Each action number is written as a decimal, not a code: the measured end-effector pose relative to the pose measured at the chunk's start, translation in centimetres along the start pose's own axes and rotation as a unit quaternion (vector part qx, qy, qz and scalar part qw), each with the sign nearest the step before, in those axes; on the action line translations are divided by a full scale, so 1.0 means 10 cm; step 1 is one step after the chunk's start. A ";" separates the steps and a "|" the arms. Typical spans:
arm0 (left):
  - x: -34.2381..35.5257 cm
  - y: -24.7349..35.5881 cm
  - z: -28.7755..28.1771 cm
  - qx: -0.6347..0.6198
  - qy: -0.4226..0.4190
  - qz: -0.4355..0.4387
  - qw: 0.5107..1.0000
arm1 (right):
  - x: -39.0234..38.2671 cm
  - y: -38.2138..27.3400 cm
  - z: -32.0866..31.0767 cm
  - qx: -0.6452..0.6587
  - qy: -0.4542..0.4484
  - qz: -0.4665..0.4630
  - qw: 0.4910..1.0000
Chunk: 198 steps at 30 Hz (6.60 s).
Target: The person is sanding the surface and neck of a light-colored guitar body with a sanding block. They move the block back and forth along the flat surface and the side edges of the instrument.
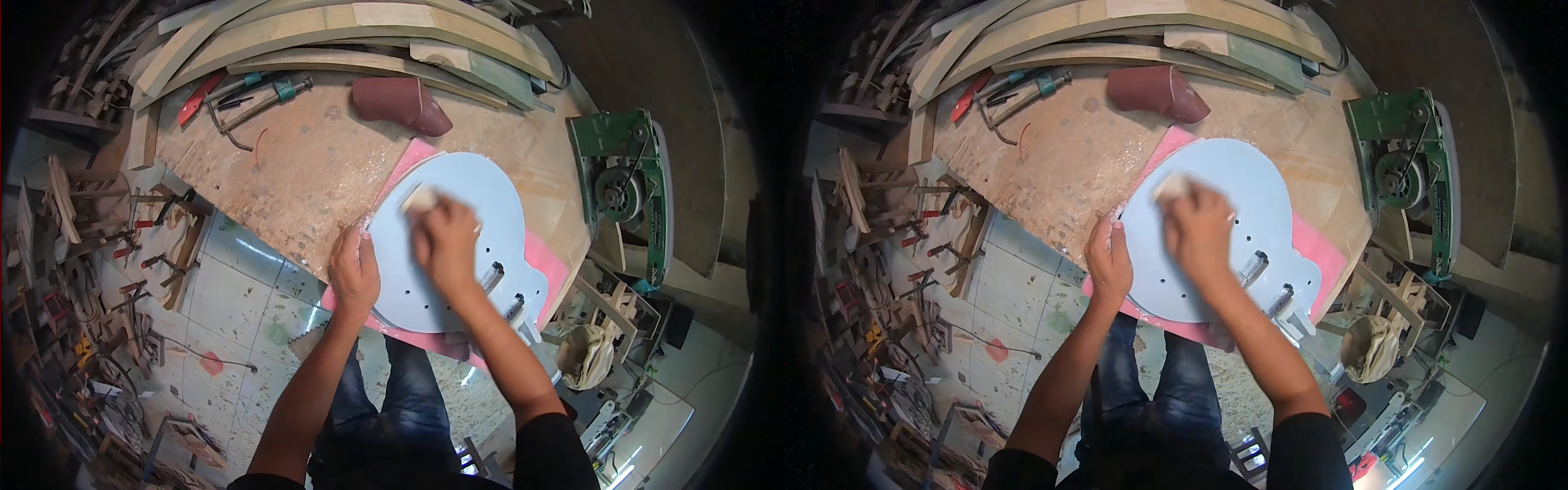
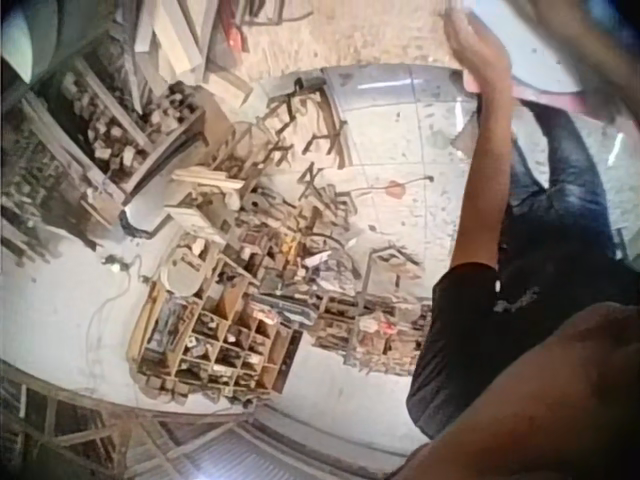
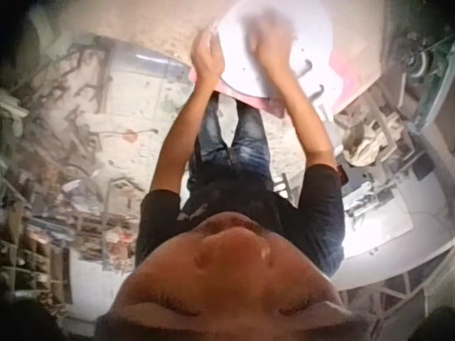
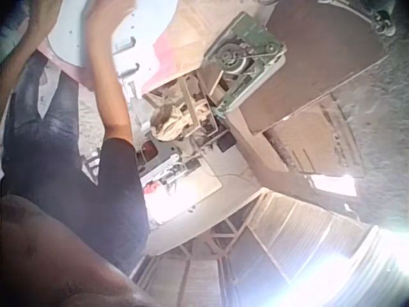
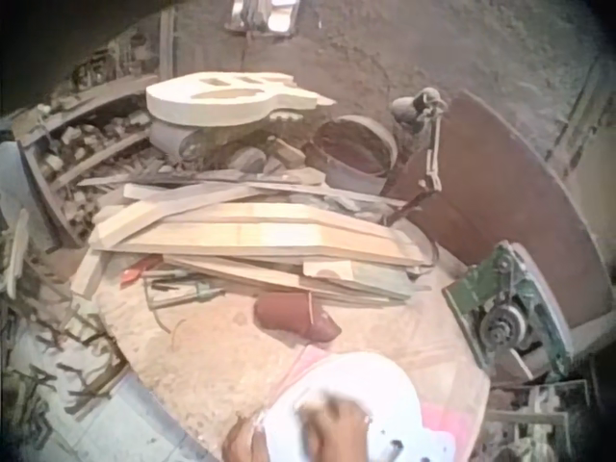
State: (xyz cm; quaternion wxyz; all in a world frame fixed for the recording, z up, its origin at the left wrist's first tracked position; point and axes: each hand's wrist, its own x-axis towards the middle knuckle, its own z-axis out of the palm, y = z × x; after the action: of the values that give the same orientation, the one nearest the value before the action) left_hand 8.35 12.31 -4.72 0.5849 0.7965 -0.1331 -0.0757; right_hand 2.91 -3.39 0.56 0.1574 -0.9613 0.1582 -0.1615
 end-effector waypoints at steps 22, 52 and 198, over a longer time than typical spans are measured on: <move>-0.09 -0.11 0.00 -0.035 0.029 -0.010 0.999 | 0.03 0.11 0.04 0.033 -0.034 -0.027 0.999; -0.11 -0.07 -0.03 -0.067 0.013 -0.057 0.996 | -0.27 -0.31 0.10 0.058 -0.054 -0.029 0.996; 0.87 0.91 1.75 0.219 -0.511 0.471 0.685 | -1.77 -0.74 -0.10 -0.060 0.340 0.640 0.686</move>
State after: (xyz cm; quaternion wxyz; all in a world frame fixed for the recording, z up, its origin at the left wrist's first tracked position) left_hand 10.71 -8.80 -1.12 0.1942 0.5720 -0.7820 -0.1538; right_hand -11.50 9.28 -0.58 0.0997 -0.5132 0.7871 -0.3273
